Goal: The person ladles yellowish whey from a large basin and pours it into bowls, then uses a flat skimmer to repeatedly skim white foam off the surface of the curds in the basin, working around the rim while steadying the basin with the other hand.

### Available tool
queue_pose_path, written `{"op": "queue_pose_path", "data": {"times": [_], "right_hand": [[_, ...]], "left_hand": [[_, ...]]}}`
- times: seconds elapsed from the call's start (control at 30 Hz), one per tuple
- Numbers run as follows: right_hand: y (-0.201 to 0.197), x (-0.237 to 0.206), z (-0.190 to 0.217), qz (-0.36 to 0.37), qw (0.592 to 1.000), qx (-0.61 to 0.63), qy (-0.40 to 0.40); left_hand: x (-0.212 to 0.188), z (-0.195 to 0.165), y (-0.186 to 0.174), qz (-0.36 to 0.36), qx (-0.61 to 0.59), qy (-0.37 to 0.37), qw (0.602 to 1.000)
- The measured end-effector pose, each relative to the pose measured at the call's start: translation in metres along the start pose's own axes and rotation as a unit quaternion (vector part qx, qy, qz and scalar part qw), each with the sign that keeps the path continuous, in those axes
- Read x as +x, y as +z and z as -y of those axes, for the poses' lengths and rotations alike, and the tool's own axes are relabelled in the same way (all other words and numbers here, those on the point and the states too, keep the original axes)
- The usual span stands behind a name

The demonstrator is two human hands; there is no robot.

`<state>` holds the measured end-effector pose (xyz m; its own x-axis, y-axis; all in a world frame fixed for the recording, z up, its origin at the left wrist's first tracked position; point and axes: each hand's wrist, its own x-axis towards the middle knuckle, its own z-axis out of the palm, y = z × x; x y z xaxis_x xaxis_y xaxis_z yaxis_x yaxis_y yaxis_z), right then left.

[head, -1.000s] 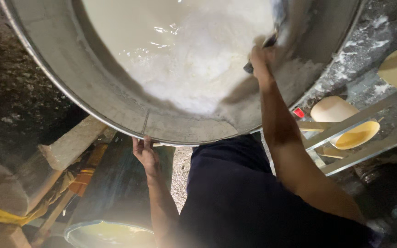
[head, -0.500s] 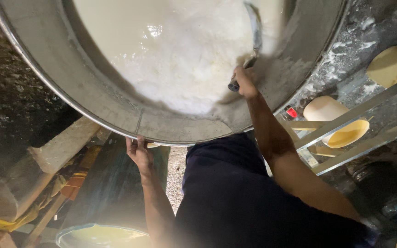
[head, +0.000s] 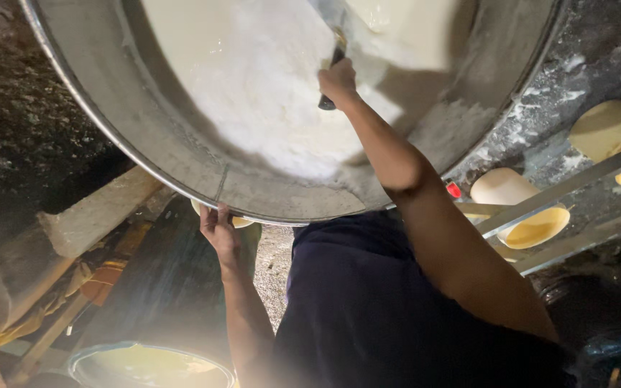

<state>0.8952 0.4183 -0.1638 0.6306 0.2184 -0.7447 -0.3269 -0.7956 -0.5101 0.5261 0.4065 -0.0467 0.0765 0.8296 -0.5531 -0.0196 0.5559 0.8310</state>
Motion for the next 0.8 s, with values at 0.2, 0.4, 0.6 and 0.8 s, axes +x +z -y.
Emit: {"op": "queue_pose_path", "data": {"times": [0.2, 0.4, 0.6, 0.8], "right_hand": [[0.04, -0.004, 0.043, 0.047, 0.985, -0.152, -0.072], [0.07, -0.043, 0.081, 0.106, 0.953, -0.251, -0.129], [0.097, -0.097, 0.089, 0.054, 0.909, -0.368, -0.187], [0.09, -0.148, 0.072, 0.053, 0.871, -0.426, -0.237]], "left_hand": [[0.001, -0.006, 0.004, -0.02, 0.01, -0.011, 1.0], [0.0, -0.015, 0.011, 0.009, 0.008, 0.026, 1.0], [-0.008, -0.034, 0.029, -0.022, 0.001, 0.014, 1.0], [-0.016, -0.04, 0.028, -0.019, 0.025, 0.046, 0.998]]}}
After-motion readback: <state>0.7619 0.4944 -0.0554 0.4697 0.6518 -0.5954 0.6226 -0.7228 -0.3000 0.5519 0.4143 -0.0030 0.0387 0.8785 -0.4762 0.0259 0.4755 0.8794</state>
